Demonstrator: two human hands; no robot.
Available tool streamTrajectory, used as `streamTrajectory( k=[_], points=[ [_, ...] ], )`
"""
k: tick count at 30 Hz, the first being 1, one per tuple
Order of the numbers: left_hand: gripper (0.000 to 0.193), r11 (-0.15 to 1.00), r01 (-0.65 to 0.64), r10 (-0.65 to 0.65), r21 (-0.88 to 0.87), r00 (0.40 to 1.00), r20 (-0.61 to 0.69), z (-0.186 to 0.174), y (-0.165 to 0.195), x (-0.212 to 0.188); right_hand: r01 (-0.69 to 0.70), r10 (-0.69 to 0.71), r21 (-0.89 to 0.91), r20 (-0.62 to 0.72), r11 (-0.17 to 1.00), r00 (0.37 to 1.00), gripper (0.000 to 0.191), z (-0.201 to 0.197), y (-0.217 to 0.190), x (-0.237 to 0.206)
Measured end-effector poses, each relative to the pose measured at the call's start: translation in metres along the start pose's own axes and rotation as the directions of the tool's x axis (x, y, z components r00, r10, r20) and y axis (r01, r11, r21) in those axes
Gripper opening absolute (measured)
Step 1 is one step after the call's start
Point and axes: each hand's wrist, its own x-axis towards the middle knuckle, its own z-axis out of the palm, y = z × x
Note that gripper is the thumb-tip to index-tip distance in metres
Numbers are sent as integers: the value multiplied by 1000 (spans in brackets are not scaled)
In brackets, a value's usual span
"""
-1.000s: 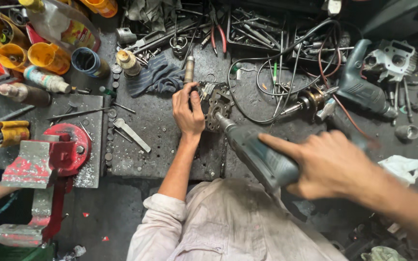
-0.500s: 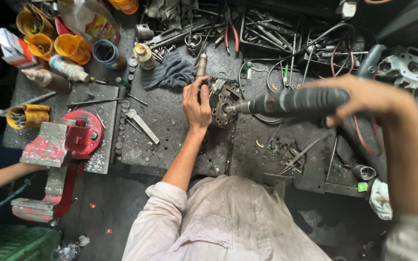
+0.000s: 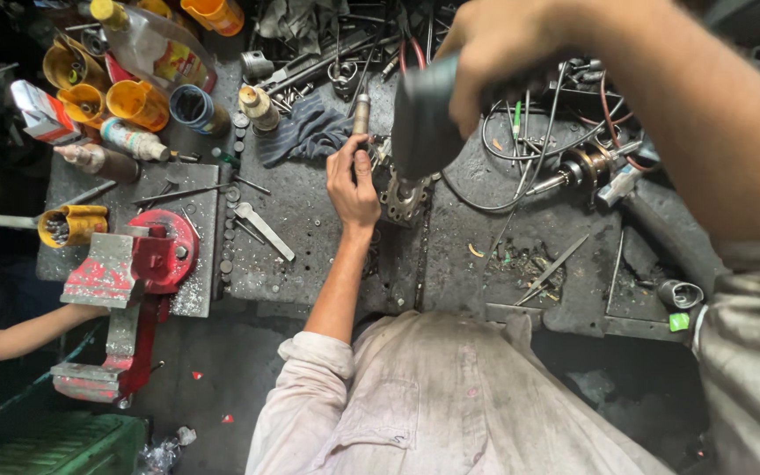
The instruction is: The person uses a corded electric drill to remove and install screws on a metal engine component on a cluttered workbench. They reposition the part multiple times and use a screwdriver to adjust internal parts before finishing with the drill.
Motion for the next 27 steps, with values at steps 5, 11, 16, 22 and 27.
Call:
streamTrajectory(
  k=[5,11,16,22,27],
  points=[
    [32,1000,-10,10,17,1000,8,1,-2,-1,91,-63,-427,79,900,995,70,38,-43,-53],
    [34,1000,23,-23,12,1000,10,2,-2,-3,31,-15,-375,47,927,999,97,85,-19,-88],
    [35,1000,14,-14,20,1000,15,2,-2,-1,-144,146,-137,5,980,989,112,145,25,-107],
    [34,1000,1,-1,25,1000,6,1,-1,-1,3,104,314,-324,950,940,113,250,55,-114],
    [33,999,-4,4,41,1000,1,3,-2,-2,236,143,644,-478,728,867,106,328,66,-108]
  ],
)
